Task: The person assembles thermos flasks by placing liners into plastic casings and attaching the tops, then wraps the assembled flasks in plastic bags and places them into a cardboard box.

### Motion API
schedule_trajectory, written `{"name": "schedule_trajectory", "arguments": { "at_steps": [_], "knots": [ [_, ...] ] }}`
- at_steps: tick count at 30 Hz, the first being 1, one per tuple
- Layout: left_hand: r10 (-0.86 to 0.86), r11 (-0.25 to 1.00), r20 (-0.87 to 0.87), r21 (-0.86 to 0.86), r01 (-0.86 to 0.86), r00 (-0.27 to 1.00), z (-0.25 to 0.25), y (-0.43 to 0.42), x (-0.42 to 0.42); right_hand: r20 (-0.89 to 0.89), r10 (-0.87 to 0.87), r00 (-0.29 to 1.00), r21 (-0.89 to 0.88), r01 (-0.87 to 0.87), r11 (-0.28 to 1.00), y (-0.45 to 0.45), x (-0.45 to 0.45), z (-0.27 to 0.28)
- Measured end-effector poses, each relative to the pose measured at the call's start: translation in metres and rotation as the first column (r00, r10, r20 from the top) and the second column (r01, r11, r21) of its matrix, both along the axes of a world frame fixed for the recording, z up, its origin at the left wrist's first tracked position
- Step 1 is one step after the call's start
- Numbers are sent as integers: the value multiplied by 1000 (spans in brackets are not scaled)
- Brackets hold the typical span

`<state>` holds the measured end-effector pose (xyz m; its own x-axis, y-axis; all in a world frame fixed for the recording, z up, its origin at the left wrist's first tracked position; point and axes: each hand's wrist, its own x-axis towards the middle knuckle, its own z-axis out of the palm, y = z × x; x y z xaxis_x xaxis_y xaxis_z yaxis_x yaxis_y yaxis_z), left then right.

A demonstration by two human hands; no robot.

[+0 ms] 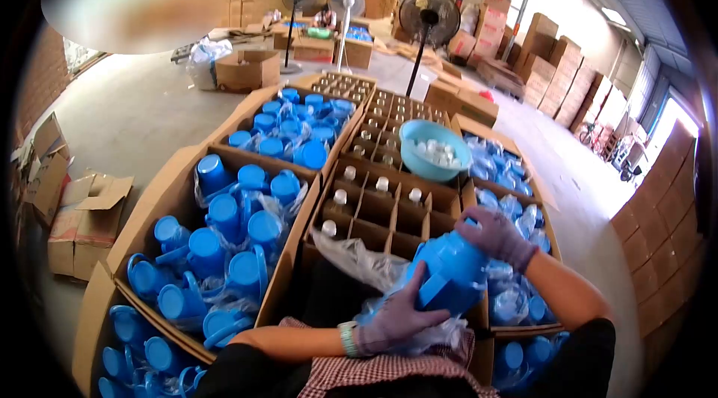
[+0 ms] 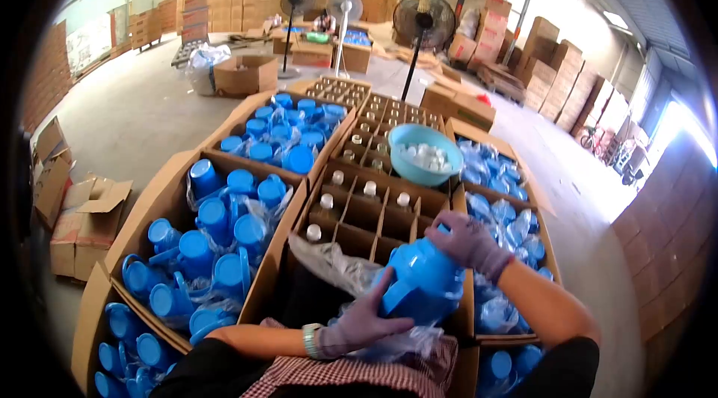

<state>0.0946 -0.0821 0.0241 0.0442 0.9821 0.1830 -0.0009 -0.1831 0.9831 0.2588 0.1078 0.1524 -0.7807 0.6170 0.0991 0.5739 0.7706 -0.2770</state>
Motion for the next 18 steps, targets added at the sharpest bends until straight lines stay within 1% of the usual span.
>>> {"name": "schedule_trajectory", "arguments": {
  "at_steps": [1,2,3,4,5,6,7,8,9,10,11,12,14,16,17,18],
  "knots": [
    [-93,994,79,57,89,992,-2,2,-20,21,-17,1000,48,16,999,-5,-7,16],
    [-198,977,153,110,182,968,-3,4,-40,27,19,999,80,-21,997,-31,-9,44],
    [-318,944,328,28,328,889,17,1,-63,-4,319,948,153,-315,937,-47,-11,71],
    [-434,884,356,-9,468,827,7,18,-93,-3,469,883,164,-462,871,-59,-13,79],
    [-525,830,379,31,556,762,10,30,-111,5,609,793,164,-601,782,-71,-15,83],
    [-607,768,397,73,636,688,13,37,-121,-47,642,765,146,-630,762,-85,-23,84],
    [-570,803,412,97,588,711,15,35,-115,-35,600,799,157,-589,793,-83,-21,83],
    [-407,905,401,55,422,820,9,35,-102,-28,554,832,166,-543,823,-80,-18,81],
    [-229,970,382,9,244,895,-3,30,-85,-138,420,897,129,-404,905,-66,-15,68],
    [-42,997,359,-44,62,932,-13,24,-69,-232,260,937,59,-253,966,-45,-12,44],
    [79,995,224,-80,-62,971,-18,21,-59,-291,268,918,76,-257,963,-23,-13,18],
    [185,979,90,-107,-176,979,-23,18,-46,-337,266,903,82,-253,964,-8,-7,0],
    [153,983,290,-143,-115,945,-18,15,-46,-291,284,914,130,-256,958,-7,-9,1],
    [61,994,370,-111,-21,927,-8,3,-50,-269,230,935,174,-188,967,-38,-11,18],
    [16,994,420,-101,29,908,-9,-5,-55,-283,240,928,146,-206,968,-49,-11,23],
    [-34,993,431,-87,79,902,-6,-13,-59,-319,253,913,135,-220,966,-60,-10,31]
  ]
}}
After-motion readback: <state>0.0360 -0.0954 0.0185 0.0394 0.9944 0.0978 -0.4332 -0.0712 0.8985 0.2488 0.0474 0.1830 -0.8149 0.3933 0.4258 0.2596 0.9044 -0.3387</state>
